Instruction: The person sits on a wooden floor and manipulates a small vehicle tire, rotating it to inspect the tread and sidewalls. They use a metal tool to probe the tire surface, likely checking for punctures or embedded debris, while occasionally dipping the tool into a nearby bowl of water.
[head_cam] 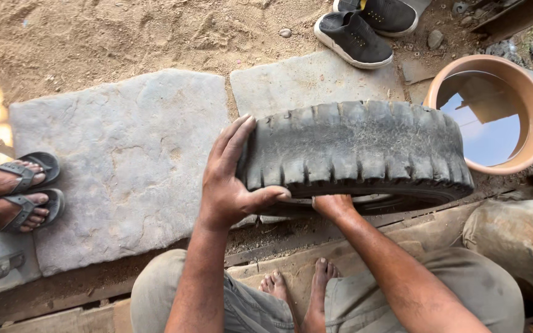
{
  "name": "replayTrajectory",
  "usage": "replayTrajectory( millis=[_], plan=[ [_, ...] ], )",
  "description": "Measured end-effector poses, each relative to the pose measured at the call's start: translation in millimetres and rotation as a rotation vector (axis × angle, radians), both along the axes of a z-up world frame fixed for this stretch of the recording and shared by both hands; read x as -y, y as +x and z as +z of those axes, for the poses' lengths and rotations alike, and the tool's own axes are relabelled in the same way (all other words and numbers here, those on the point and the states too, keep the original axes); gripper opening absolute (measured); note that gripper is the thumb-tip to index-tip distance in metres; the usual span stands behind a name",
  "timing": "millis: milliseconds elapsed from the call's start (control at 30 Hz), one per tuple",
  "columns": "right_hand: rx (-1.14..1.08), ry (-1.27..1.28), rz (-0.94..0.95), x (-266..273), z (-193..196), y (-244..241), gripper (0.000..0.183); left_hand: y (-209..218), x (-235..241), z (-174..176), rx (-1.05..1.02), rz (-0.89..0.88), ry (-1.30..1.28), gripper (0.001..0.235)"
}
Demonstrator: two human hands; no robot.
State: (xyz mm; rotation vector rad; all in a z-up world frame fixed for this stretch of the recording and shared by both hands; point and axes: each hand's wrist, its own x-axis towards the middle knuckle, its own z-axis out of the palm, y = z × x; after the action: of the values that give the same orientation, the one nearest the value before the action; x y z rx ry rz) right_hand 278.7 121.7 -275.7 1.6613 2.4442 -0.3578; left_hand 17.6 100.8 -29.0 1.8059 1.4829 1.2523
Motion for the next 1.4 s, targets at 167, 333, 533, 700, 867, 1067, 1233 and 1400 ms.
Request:
replayTrajectory(
  millis=[167,333,533,700,867,1067,1233,1400],
  plan=[
    [-0.057,0.054,0.079,-3,-39,10,0.071,-2,14,-12,0.006,-0.049,0.012,0.116],
    [-0.465,-0.240,-0.071,3,-51,10,0.064,2,34,-12,-0.065,-0.016,0.055,0.125],
    [-0.544,-0.391,-0.042,6,-16,-8,0.062,21,50,2,-0.293,0.080,0.218,0.118],
    [-0.594,-0.458,0.033,45,11,-44,0.060,36,74,36,-0.417,0.182,0.156,0.108],
    [-0.629,-0.512,0.084,70,33,-68,0.058,54,98,63,-0.485,0.267,0.010,0.100],
    [-0.658,-0.573,0.145,52,40,-56,0.057,56,87,72,-0.514,0.242,-0.065,0.101],
    [-0.683,-0.598,0.152,40,43,-46,0.055,56,78,78,-0.527,0.200,-0.121,0.105],
    [-0.689,-0.600,0.141,30,48,-37,0.053,54,75,85,-0.535,0.161,-0.180,0.106]
  ],
)
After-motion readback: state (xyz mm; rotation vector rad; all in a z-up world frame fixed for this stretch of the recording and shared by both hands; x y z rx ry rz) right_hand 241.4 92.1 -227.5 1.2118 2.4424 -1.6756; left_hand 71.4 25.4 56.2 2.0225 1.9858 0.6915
